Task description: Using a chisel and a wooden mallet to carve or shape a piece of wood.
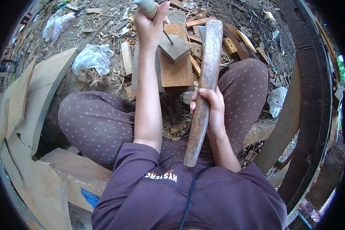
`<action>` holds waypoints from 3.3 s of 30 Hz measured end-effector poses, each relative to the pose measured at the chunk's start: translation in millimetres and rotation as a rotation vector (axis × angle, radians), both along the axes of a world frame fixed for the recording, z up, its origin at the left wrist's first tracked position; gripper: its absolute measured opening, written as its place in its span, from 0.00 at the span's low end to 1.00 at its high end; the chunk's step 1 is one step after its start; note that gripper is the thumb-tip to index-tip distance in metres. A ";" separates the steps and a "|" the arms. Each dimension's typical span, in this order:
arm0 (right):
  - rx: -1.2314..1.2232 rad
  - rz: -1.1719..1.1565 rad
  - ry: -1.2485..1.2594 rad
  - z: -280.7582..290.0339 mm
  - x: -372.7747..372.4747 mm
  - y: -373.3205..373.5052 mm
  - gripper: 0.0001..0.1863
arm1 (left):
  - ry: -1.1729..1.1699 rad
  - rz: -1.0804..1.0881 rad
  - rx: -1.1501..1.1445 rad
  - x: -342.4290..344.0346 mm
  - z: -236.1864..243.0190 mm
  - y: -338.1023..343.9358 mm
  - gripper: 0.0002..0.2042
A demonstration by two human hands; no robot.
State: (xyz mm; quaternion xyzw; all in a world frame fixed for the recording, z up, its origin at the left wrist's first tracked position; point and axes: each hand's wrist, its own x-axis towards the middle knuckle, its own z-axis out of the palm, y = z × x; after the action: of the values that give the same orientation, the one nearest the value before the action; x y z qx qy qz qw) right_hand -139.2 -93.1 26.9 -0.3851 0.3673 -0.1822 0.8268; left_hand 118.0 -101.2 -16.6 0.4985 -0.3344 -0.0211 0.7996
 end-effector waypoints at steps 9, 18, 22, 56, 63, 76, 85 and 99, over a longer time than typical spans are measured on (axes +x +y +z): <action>-0.309 -0.004 -0.007 25.1 -10.8 -18.5 0.21 | -0.047 0.123 0.065 -12.4 3.5 -7.8 0.11; -0.464 -0.076 -0.078 50.0 -25.8 -47.6 0.18 | 0.132 0.049 -0.072 9.4 -6.0 23.7 0.11; -0.349 -0.082 -0.197 46.9 -29.8 -53.7 0.17 | 0.168 0.055 -0.089 7.8 -4.4 26.3 0.11; -1.089 0.022 -0.170 139.6 -11.1 -70.7 0.41 | -0.139 0.215 0.256 -0.7 0.0 -22.5 0.11; -0.952 0.321 0.239 132.2 -8.3 -47.1 0.42 | -0.121 0.202 0.288 -7.6 2.1 -22.5 0.14; -1.307 0.504 0.487 164.3 15.4 -59.9 0.40 | -0.053 0.133 0.344 -10.4 13.7 -24.5 0.17; -1.203 0.280 0.206 188.3 20.3 -52.6 0.34 | -0.109 0.138 0.281 -11.1 11.4 -28.2 0.17; -1.201 0.339 0.266 164.2 32.1 -77.0 0.22 | -0.150 0.038 0.353 0.1 1.6 -22.8 0.16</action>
State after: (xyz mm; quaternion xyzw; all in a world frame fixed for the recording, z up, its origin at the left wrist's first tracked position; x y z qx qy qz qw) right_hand -107.1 -170.1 191.1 -0.8536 0.2345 -0.1736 0.4316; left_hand 118.1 -123.9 -15.0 0.6374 -0.3745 -0.0269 0.6729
